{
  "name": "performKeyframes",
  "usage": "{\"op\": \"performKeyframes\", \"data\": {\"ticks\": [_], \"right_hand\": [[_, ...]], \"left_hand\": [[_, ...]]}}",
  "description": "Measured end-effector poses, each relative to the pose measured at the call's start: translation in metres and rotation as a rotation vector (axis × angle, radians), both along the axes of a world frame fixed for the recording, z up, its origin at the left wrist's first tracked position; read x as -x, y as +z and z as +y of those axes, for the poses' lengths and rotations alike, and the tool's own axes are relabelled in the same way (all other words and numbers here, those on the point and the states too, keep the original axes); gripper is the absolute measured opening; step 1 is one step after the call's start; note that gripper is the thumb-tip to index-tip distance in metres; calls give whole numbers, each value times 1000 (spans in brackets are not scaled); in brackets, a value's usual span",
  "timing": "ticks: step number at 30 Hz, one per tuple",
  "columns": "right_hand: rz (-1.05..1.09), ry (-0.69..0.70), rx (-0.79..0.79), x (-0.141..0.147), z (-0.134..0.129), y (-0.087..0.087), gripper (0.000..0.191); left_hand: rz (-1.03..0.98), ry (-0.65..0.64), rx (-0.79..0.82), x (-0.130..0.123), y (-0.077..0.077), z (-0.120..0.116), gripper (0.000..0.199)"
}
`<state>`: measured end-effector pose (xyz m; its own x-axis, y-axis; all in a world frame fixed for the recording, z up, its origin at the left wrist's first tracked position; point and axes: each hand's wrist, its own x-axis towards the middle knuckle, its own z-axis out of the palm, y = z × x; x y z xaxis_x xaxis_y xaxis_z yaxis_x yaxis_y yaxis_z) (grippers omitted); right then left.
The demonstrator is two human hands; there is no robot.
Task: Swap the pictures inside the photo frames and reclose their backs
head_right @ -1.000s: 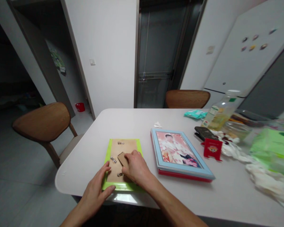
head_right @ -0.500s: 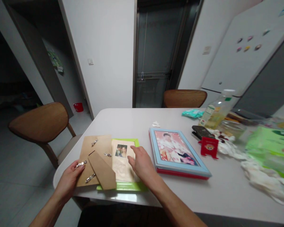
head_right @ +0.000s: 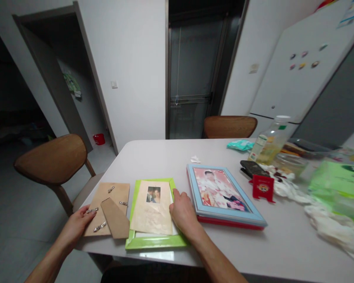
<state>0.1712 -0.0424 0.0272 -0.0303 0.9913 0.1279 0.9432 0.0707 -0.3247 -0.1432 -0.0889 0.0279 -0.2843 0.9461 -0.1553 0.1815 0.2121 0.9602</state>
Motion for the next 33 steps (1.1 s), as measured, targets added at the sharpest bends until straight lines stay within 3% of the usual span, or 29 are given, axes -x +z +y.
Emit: {"op": "performKeyframes", "data": {"ticks": [7,12,15,18,20,24,27,30,33], "right_hand": [[-4,-30,-57,11,-12,0,51],[42,7,-7,5,-11,-2,37],[77,27,-6,2,-12,-4,38],[80,39,-31,5,-16,-3,34],[63,27,-36,8,-19,-1,34],[49,-37,-32,9,-27,3,50],[134,-44,-11,4,-30,4,62],[384,-84,15,-3,-30,3,69],[685,-139,101,-6,-31,0,54]], "left_hand": [[659,-11,5,2,9,0,45],[906,-18,34,7,14,-1,47],[980,-43,-69,-3,13,-4,49],[982,-140,-284,-43,12,-14,45],[953,-320,-352,-80,12,-23,48],[973,-600,-288,-138,10,-42,74],[975,-679,-257,-151,8,-50,84],[964,-692,-264,-149,6,-54,77],[934,-673,-308,-146,3,-58,66]]}}
